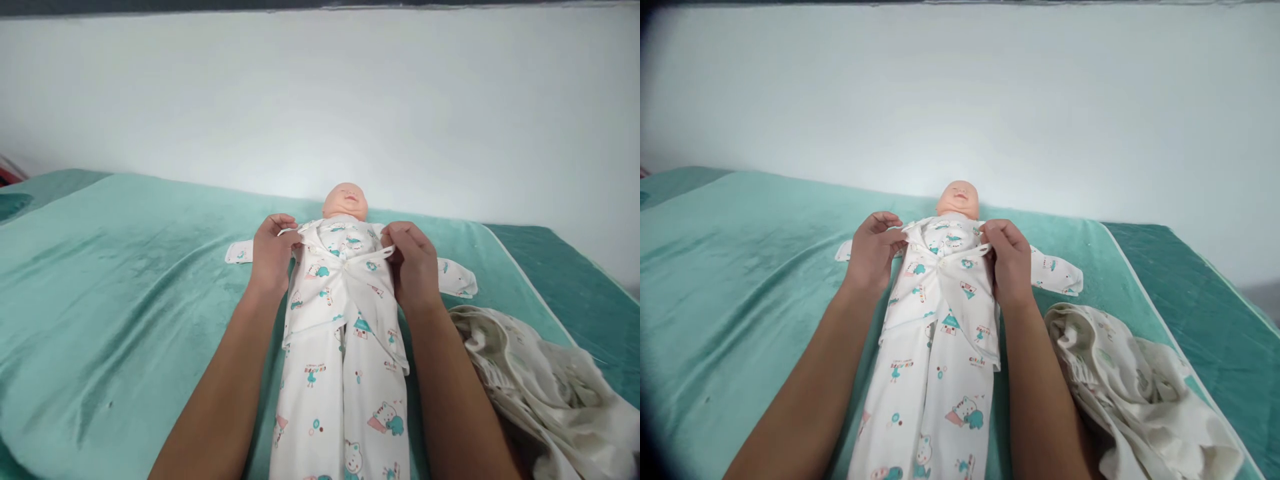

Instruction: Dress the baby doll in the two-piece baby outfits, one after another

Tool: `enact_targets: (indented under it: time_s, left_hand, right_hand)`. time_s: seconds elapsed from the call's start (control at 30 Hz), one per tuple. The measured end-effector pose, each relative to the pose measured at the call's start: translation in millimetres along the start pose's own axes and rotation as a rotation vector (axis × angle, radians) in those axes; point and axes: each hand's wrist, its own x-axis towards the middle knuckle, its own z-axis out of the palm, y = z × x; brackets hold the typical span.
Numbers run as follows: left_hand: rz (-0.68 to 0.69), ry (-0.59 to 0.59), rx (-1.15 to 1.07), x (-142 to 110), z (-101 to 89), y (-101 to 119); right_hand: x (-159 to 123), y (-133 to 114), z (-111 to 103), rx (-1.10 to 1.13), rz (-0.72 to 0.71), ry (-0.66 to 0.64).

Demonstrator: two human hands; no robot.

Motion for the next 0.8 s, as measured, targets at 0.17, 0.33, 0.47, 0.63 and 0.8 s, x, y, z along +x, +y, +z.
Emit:
enact_targets:
  time_s: [0.17, 0.33, 0.47, 0.63, 0.8]
  left_hand:
    - [0.129, -0.178, 0.131, -9, 1.4, 12]
    - [0.195, -0.706, 0.335, -19, -1.4, 27]
    - [0.261, -0.94, 0.451, -18, -5.2, 30]
    - [0.317, -1.037, 0.511, -11, -10.6, 27]
    - [0.319, -1.049, 0.499, -8, -13.4, 24]
  right_hand:
    - [-6, -15, 2, -0.352, -0.077, -0.3]
    - [-11, -33, -1, -0.489, -0.023, -0.472]
    - [-13, -35, 0, -0.465, -0.03, -0.502]
    - [-14, -27, 3, -0.339, -0.033, -0.497]
    - [-15, -23, 4, -0.276, -0.018, -0.497]
